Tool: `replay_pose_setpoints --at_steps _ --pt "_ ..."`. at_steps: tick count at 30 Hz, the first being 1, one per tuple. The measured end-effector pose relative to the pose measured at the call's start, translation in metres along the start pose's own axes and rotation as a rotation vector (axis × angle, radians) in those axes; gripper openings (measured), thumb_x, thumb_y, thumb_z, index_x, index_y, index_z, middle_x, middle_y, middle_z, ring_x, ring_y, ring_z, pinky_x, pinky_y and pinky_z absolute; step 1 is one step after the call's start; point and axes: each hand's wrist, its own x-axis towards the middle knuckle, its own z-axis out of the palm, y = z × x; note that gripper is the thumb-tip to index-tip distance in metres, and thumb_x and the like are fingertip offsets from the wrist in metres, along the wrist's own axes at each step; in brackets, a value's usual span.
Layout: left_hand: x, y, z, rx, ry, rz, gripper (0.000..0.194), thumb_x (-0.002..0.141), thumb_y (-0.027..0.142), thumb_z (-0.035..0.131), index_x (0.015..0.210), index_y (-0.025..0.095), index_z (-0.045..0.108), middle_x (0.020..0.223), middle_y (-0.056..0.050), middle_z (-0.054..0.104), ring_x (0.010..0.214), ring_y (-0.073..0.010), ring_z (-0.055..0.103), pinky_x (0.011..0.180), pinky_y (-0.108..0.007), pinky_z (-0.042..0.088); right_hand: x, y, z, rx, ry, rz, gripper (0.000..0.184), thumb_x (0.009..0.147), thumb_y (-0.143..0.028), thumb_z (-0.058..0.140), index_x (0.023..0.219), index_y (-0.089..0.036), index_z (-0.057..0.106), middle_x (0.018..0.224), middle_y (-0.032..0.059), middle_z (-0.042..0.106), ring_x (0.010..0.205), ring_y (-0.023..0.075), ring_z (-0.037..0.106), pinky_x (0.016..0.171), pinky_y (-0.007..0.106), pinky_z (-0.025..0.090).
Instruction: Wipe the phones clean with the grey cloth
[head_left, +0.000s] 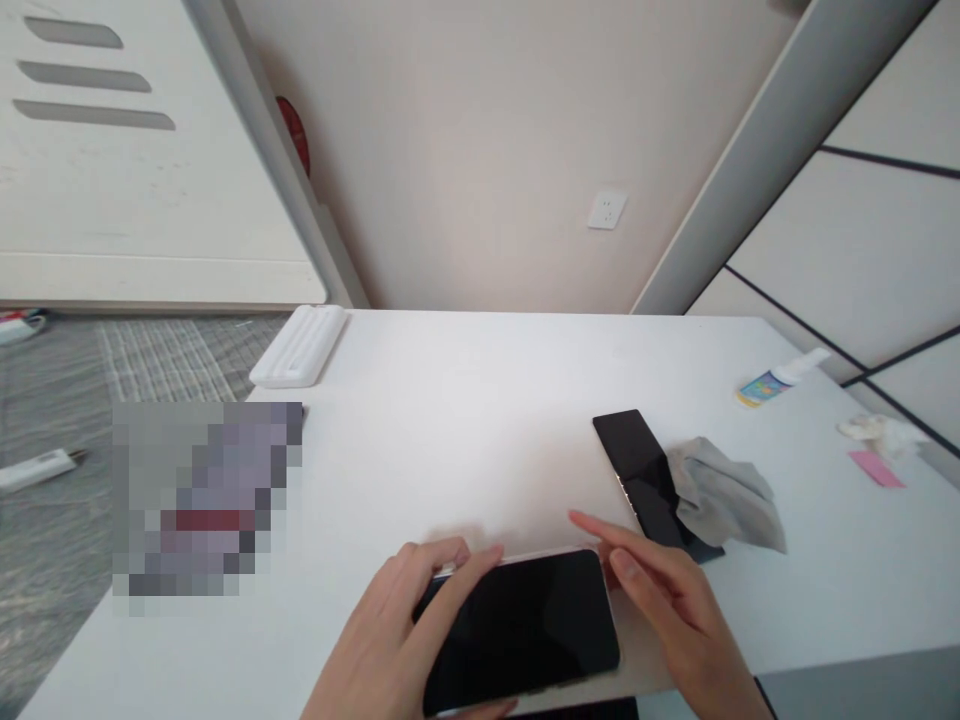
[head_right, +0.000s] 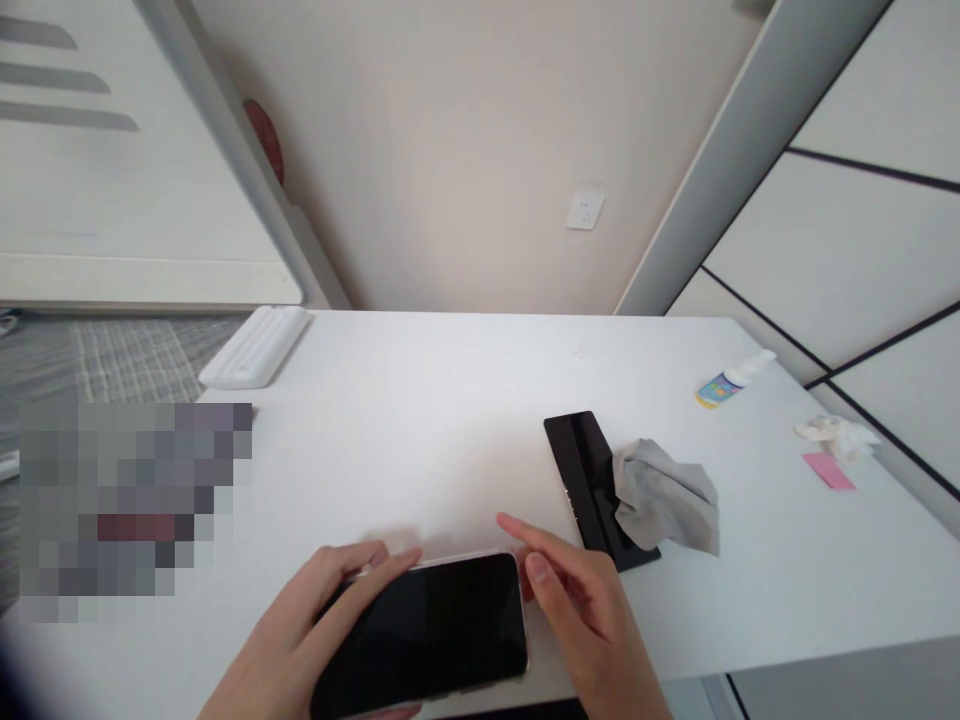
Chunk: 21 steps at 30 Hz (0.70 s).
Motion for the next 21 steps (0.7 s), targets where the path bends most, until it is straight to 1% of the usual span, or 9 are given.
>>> replay_pose_setpoints --at_steps 2,4,6,10,13,16,19,21 --pt "0.004 -0.001 -0.001 0.012 -0.009 0.02 0.106 0.064 0.04 0.098 0.155 0.03 0.045 0.135 -0.008 0.068 0.119 -0.0268 0.073 0.102 -0.032 0.061 -0.003 0.001 -0.006 -0.001 -0.005 0.039 0.034 0.106 -0.05 0.058 0.123 -0.031 0.081 0.113 0.0065 0.08 0.096 0.0234 0.076 0.078 0.029 0.063" --pt "0.007 -0.002 -0.001 0.014 -0.03 0.039 0.104 0.065 0.049 0.098 0.154 0.031 0.047 0.132 -0.007 0.069 0.116 -0.026 0.074 0.099 -0.031 0.062 -0.004 0.0 -0.01 0.014 -0.035 0.061 0.034 0.105 -0.051 0.06 0.117 -0.029 0.083 0.111 0.0081 0.08 0.099 0.0251 0.075 0.077 0.031 0.061" --pt "0.009 -0.003 -0.001 0.009 -0.034 0.064 0.101 0.068 0.054 0.095 0.154 0.031 0.047 0.128 -0.007 0.07 0.113 -0.025 0.076 0.095 -0.029 0.063 -0.004 0.0 -0.012 0.047 -0.074 0.074 0.034 0.105 -0.05 0.06 0.116 -0.027 0.083 0.111 0.0091 0.079 0.098 0.0257 0.074 0.077 0.032 0.06" --pt "0.008 -0.005 -0.002 0.025 -0.031 0.09 0.098 0.07 0.052 0.094 0.154 0.029 0.049 0.125 -0.007 0.07 0.108 -0.0234 0.076 0.091 -0.027 0.064 -0.005 0.005 -0.013 0.048 -0.096 0.083 0.031 0.104 -0.047 0.062 0.116 -0.028 0.082 0.106 0.0082 0.078 0.091 0.0235 0.071 0.081 0.034 0.057" --pt "0.009 -0.005 -0.004 0.027 -0.037 0.106 0.092 0.073 0.051 0.091 0.152 0.028 0.051 0.123 -0.007 0.07 0.105 -0.0218 0.076 0.087 -0.025 0.064 -0.007 0.011 -0.014 0.044 -0.12 0.079 0.026 0.103 -0.043 0.063 0.117 -0.03 0.081 0.111 0.0074 0.077 0.099 0.0243 0.071 0.088 0.035 0.055" --pt "0.01 -0.005 -0.006 0.052 -0.036 0.14 0.084 0.08 0.056 0.086 0.151 0.027 0.052 0.121 -0.008 0.07 0.105 -0.0217 0.076 0.087 -0.026 0.064 -0.007 0.012 -0.013 0.086 -0.134 0.072 0.023 0.101 -0.034 0.064 0.118 -0.03 0.079 0.115 0.0062 0.076 0.105 0.0234 0.07 0.094 0.034 0.054" --pt "0.009 -0.006 -0.007 0.107 -0.014 0.18 0.076 0.087 0.06 0.079 0.149 0.026 0.054 0.119 -0.008 0.071 0.106 -0.0224 0.075 0.088 -0.028 0.065 -0.005 0.01 -0.009 0.104 -0.16 0.059 0.023 0.097 -0.025 0.062 0.113 -0.028 0.078 0.108 0.0044 0.076 0.098 0.0201 0.07 0.092 0.031 0.053" --pt "0.007 -0.006 -0.007 0.129 -0.007 0.2 0.073 0.088 0.062 0.077 0.147 0.025 0.056 0.118 -0.007 0.072 0.107 -0.0226 0.075 0.089 -0.029 0.064 -0.004 0.008 -0.007 0.101 -0.158 0.046 0.024 0.093 -0.021 0.061 0.108 -0.027 0.078 0.102 0.0038 0.075 0.094 0.0188 0.07 0.088 0.029 0.054"
